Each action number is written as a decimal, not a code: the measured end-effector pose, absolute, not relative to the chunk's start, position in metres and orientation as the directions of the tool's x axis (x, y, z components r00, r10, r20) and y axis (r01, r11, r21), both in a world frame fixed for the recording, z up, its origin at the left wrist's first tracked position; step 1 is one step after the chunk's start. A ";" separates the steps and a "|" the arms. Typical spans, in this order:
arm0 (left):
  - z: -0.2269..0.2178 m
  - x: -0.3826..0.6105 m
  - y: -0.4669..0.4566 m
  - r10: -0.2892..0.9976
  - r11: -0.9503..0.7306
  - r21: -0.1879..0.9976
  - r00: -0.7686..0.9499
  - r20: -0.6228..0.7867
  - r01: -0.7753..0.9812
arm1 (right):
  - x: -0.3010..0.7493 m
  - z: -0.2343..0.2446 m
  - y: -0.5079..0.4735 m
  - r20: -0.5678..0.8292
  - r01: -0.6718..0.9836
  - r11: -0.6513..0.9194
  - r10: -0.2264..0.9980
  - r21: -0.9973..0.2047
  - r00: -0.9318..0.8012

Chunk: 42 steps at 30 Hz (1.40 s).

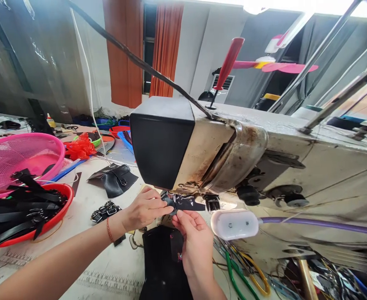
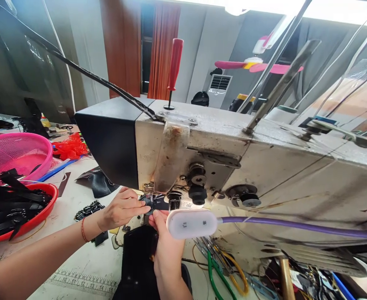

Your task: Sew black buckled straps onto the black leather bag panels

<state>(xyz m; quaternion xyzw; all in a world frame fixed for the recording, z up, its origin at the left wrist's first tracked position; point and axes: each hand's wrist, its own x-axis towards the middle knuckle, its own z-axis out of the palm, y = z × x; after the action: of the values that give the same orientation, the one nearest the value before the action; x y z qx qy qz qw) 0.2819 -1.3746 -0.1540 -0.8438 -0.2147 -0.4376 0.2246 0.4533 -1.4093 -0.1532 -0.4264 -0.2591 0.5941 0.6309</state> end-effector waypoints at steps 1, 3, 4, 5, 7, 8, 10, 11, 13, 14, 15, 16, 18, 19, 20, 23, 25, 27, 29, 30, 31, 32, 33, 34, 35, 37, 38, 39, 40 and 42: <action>-0.155 0.282 -1.373 0.171 -0.805 -0.188 0.523 0.835 0.563 | 0.454 -0.153 -1.410 -0.178 -0.535 -0.072 0.973 -0.842 0.149; -0.158 0.281 -1.371 0.183 -0.798 -0.182 0.518 0.836 0.575 | 0.455 -0.151 -1.412 -0.175 -0.553 -0.079 0.977 -0.829 0.124; -0.159 0.281 -1.371 0.189 -0.793 -0.179 0.514 0.836 0.583 | 0.455 -0.151 -1.412 -0.178 -0.567 -0.083 0.977 -0.820 0.115; -0.160 0.281 -1.370 0.196 -0.788 -0.175 0.510 0.837 0.591 | 0.455 -0.150 -1.413 -0.182 -0.581 -0.086 0.977 -0.809 0.109; -0.161 0.281 -1.369 0.206 -0.777 -0.168 0.497 0.843 0.606 | 0.456 -0.149 -1.414 -0.190 -0.604 -0.090 0.976 -0.792 0.103; -0.161 0.281 -1.369 0.211 -0.773 -0.164 0.492 0.845 0.613 | 0.456 -0.149 -1.415 -0.192 -0.608 -0.093 0.976 -0.789 0.100; -0.161 0.282 -1.369 0.217 -0.766 -0.157 0.480 0.850 0.624 | 0.457 -0.147 -1.417 -0.185 -0.605 -0.096 0.979 -0.790 0.087; -0.160 0.283 -1.369 0.217 -0.762 -0.154 0.472 0.854 0.629 | 0.457 -0.147 -1.417 -0.181 -0.603 -0.098 0.980 -0.792 0.078; -0.159 0.285 -1.369 0.214 -0.756 -0.146 0.452 0.866 0.638 | 0.459 -0.147 -1.418 -0.178 -0.598 -0.108 0.982 -0.794 0.058; -0.159 0.287 -1.370 0.213 -0.752 -0.141 0.440 0.872 0.644 | 0.460 -0.148 -1.419 -0.178 -0.597 -0.114 0.983 -0.794 0.050; -0.159 0.288 -1.370 0.213 -0.748 -0.134 0.427 0.879 0.650 | 0.461 -0.149 -1.419 -0.177 -0.596 -0.117 0.983 -0.794 0.043; -0.159 0.289 -1.369 0.214 -0.744 -0.126 0.413 0.885 0.657 | 0.462 -0.150 -1.419 -0.172 -0.596 -0.116 0.984 -0.794 0.037; -0.162 0.292 -1.369 0.215 -0.735 -0.108 0.382 0.899 0.669 | 0.466 -0.153 -1.420 -0.156 -0.595 -0.111 0.987 -0.796 0.025; -0.163 0.293 -1.368 0.216 -0.732 -0.099 0.367 0.905 0.674 | 0.467 -0.154 -1.421 -0.150 -0.593 -0.111 0.989 -0.798 0.016; -0.165 0.293 -1.368 0.217 -0.727 -0.091 0.355 0.909 0.680 | 0.469 -0.155 -1.422 -0.149 -0.588 -0.116 0.989 -0.800 0.007; -0.169 0.297 -1.370 0.236 -0.697 -0.073 0.325 0.916 0.714 | 0.476 -0.154 -1.427 -0.179 -0.566 -0.153 0.984 -0.810 -0.009; -0.171 0.300 -1.375 0.254 -0.666 -0.067 0.311 0.916 0.743 | 0.481 -0.153 -1.429 -0.197 -0.553 -0.166 0.980 -0.816 -0.004; -0.172 0.305 -1.382 0.285 -0.629 -0.063 0.305 0.909 0.775 | 0.487 -0.152 -1.428 -0.199 -0.539 -0.162 0.980 -0.827 0.012; -0.171 0.310 -1.389 0.332 -0.578 -0.062 0.304 0.893 0.814 | 0.493 -0.151 -1.423 -0.179 -0.526 -0.115 0.981 -0.843 0.072; -0.171 0.313 -1.393 0.361 -0.547 -0.063 0.303 0.882 0.835 | 0.496 -0.150 -1.419 -0.151 -0.519 -0.063 0.980 -0.853 0.129; -0.171 0.315 -1.395 0.388 -0.513 -0.068 0.302 0.871 0.855 | 0.499 -0.150 -1.414 -0.103 -0.504 0.012 0.974 -0.863 0.200; -0.170 0.318 -1.398 0.413 -0.479 -0.073 0.299 0.860 0.874 | 0.502 -0.150 -1.409 -0.034 -0.474 0.110 0.958 -0.874 0.285; -0.170 0.320 -1.400 0.434 -0.449 -0.079 0.295 0.851 0.890 | 0.505 -0.150 -1.402 0.054 -0.416 0.220 0.925 -0.882 0.376; -0.169 0.322 -1.401 0.447 -0.424 -0.085 0.290 0.846 0.902 | 0.508 -0.150 -1.396 0.154 -0.325 0.323 0.878 -0.889 0.453; -0.168 0.324 -1.402 0.454 -0.404 -0.088 0.283 0.845 0.911 | 0.511 -0.151 -1.390 0.257 -0.213 0.407 0.825 -0.888 0.504; -0.165 0.328 -1.403 0.453 -0.375 -0.093 0.270 0.849 0.922 | 0.516 -0.153 -1.380 0.429 0.011 0.504 0.725 -0.864 0.539; -0.164 0.330 -1.404 0.450 -0.361 -0.096 0.264 0.853 0.928 | 0.519 -0.154 -1.376 0.488 0.087 0.529 0.688 -0.844 0.537; -0.162 0.333 -1.405 0.450 -0.343 -0.100 0.257 0.855 0.934 | 0.521 -0.155 -1.373 0.527 0.132 0.547 0.670 -0.827 0.523; -0.161 0.335 -1.407 0.450 -0.325 -0.105 0.252 0.857 0.940 | 0.522 -0.156 -1.371 0.549 0.152 0.560 0.659 -0.814 0.514; -0.159 0.341 -1.411 0.456 -0.292 -0.112 0.241 0.857 0.950 | 0.524 -0.159 -1.370 0.560 0.159 0.566 0.661 -0.809 0.500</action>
<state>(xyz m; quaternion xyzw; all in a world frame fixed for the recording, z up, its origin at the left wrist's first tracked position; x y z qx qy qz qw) 0.3407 -1.4108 -0.1594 -0.7135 -0.4924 -0.3699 0.3340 0.5240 -1.3696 -0.1592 -0.4347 -0.4714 0.1674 0.7488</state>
